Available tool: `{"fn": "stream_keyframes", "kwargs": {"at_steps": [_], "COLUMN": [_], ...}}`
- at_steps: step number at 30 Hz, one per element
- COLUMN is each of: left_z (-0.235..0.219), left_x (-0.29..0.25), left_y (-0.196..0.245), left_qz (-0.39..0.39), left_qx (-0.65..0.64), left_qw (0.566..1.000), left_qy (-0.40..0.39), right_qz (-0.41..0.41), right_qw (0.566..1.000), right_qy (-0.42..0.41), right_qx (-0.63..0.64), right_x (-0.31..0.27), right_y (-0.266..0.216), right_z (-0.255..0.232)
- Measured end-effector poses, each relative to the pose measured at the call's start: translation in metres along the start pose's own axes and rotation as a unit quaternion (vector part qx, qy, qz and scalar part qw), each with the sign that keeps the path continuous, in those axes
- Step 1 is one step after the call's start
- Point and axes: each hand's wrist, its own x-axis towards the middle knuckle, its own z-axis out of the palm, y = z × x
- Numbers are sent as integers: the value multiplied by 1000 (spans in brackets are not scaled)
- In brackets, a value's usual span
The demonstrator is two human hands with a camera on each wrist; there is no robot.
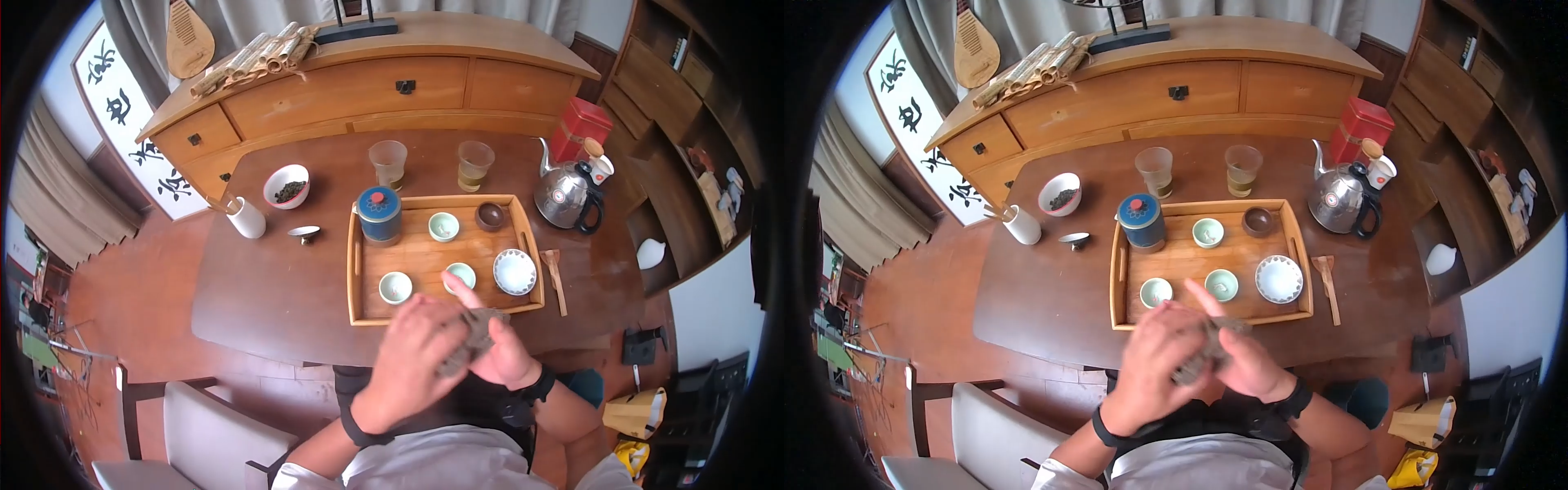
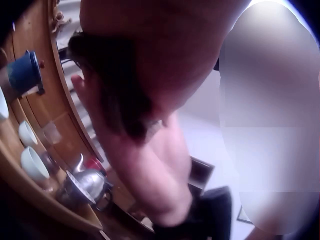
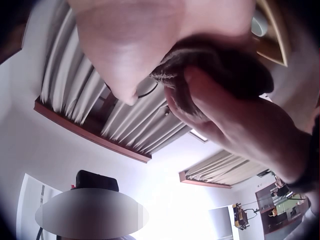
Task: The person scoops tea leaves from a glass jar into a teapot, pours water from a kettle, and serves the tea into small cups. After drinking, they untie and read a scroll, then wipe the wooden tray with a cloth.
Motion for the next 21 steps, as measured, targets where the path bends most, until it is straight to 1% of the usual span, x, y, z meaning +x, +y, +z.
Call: {"fn": "stream_keyframes", "kwargs": {"at_steps": [1, 3, 4, 7, 8, 9, 11, 12, 13, 14, 15, 16, 17, 18, 19, 20, 21], "left_z": [4, 12, 15, 26, 24, 24, 25, 22, 19, 15, 14, 15, 15, 15, 14, 14, 10], "left_x": [-2, -8, -10, -18, -16, -14, -15, -16, -17, -19, -21, -23, -24, -25, -27, -27, -26], "left_y": [4, 4, 2, -15, -17, -21, -30, -29, -24, -16, -11, -9, -10, -13, -17, -21, -20], "left_qz": [28, 60, 78, -17, -54, -78, -129, -139, -184, -226, -268, -254, -232, -211, -191, -177, -152], "left_qx": [-5, -12, -14, -27, -23, -53, -113, -138, -218, -297, -373, -380, -360, -338, -316, -314, -288], "left_qw": [999, 997, 995, 999, 998, 995, 983, 979, 958, 928, 888, 889, 903, 916, 929, 931, 944], "left_qy": [-18, -41, -53, -19, 8, 27, 63, 56, 32, 9, -13, -22, -26, -31, -35, -53, -49], "right_qz": [-9, 40, 23, 27, -5, -34, -86, -92, -97, -103, -94, -87, -80, -72, -39, -3, 33], "right_qw": [999, 996, 995, 958, 938, 926, 869, 869, 869, 868, 870, 871, 872, 862, 883, 902, 918], "right_qy": [3, 12, -15, -58, -69, -88, -131, -137, -143, -150, -161, -175, -189, -195, -192, -187, -181], "right_qx": [-31, -78, -95, -280, -339, -365, -470, -466, -464, -461, -456, -450, -444, -463, -427, -390, -353], "right_x": [1, -5, -7, -16, -19, -22, -21, -19, -18, -17, -17, -15, -13, -13, -12, -13, -13], "right_y": [-4, -27, -28, -28, -15, -10, -17, -15, -14, -14, -15, -18, -22, -26, -32, -39, -43], "right_z": [-8, -9, -13, -4, -12, -15, -8, -8, -8, -9, -9, -9, -7, -4, 0, 2, 1]}}
